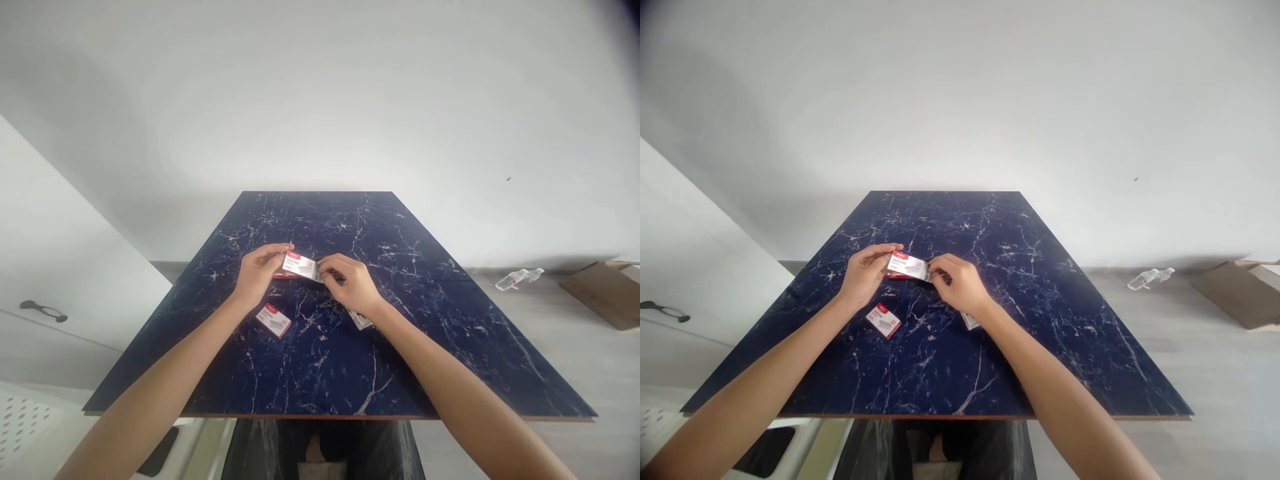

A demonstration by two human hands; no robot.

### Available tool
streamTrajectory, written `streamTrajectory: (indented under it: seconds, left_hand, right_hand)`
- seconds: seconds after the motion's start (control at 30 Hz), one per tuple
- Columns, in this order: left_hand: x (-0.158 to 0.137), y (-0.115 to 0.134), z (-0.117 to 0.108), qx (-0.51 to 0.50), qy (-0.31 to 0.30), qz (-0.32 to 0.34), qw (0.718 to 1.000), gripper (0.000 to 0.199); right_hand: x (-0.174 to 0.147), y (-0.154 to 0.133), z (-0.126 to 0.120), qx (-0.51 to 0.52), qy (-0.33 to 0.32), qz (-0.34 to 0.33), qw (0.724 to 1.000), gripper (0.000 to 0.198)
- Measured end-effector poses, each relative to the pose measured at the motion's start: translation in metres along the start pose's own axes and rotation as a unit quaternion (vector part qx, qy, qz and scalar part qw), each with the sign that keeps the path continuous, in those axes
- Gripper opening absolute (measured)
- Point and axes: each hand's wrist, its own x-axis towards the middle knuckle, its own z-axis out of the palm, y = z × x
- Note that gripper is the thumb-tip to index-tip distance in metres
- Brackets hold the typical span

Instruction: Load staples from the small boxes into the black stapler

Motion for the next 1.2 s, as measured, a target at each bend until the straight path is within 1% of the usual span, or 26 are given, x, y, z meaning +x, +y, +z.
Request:
streamTrajectory:
  seconds: [0.07,0.13,0.27,0.33,0.53,0.63,0.7,0.83,0.93,1.0,1.1,1.2]
  left_hand:
    - [-0.001,0.001,0.000,-0.006,0.000,-0.004,1.000,0.026]
    - [-0.001,0.002,0.000,-0.017,-0.003,-0.001,1.000,0.026]
    - [-0.002,0.002,0.000,-0.030,-0.024,-0.018,0.999,0.027]
    - [-0.001,0.001,-0.001,-0.030,-0.031,-0.034,0.998,0.028]
    - [0.003,-0.003,-0.003,-0.037,-0.037,-0.063,0.997,0.028]
    - [0.005,-0.006,-0.005,-0.026,-0.040,-0.070,0.996,0.028]
    - [0.005,-0.007,-0.005,-0.017,-0.033,-0.078,0.996,0.028]
    - [0.005,-0.010,-0.006,-0.007,-0.022,-0.091,0.996,0.029]
    - [0.005,-0.011,-0.006,-0.001,-0.017,-0.093,0.995,0.028]
    - [0.005,-0.011,-0.005,0.001,-0.010,-0.090,0.996,0.027]
    - [0.005,-0.012,-0.004,-0.010,0.020,-0.082,0.996,0.026]
    - [0.006,-0.013,-0.004,-0.037,0.049,-0.086,0.994,0.026]
  right_hand:
    - [-0.001,-0.004,0.000,0.011,0.002,0.012,1.000,0.018]
    - [-0.001,-0.006,-0.001,0.004,-0.004,0.004,1.000,0.022]
    - [0.001,-0.004,-0.003,-0.062,-0.026,-0.059,0.996,0.030]
    - [0.001,0.000,-0.005,-0.102,-0.032,-0.076,0.991,0.031]
    - [0.002,0.008,-0.012,-0.191,-0.089,-0.119,0.970,0.024]
    - [0.004,0.007,-0.015,-0.196,-0.098,-0.124,0.968,0.020]
    - [0.005,0.005,-0.015,-0.170,-0.087,-0.119,0.974,0.020]
    - [0.005,-0.001,-0.012,-0.081,-0.044,-0.083,0.992,0.018]
    - [0.004,-0.004,-0.009,-0.033,-0.040,-0.057,0.997,0.014]
    - [0.003,-0.005,-0.007,0.010,-0.040,-0.014,0.999,0.013]
    - [0.003,-0.009,-0.002,0.100,-0.030,0.079,0.991,0.015]
    - [0.006,-0.012,0.002,0.193,0.007,0.146,0.970,0.021]
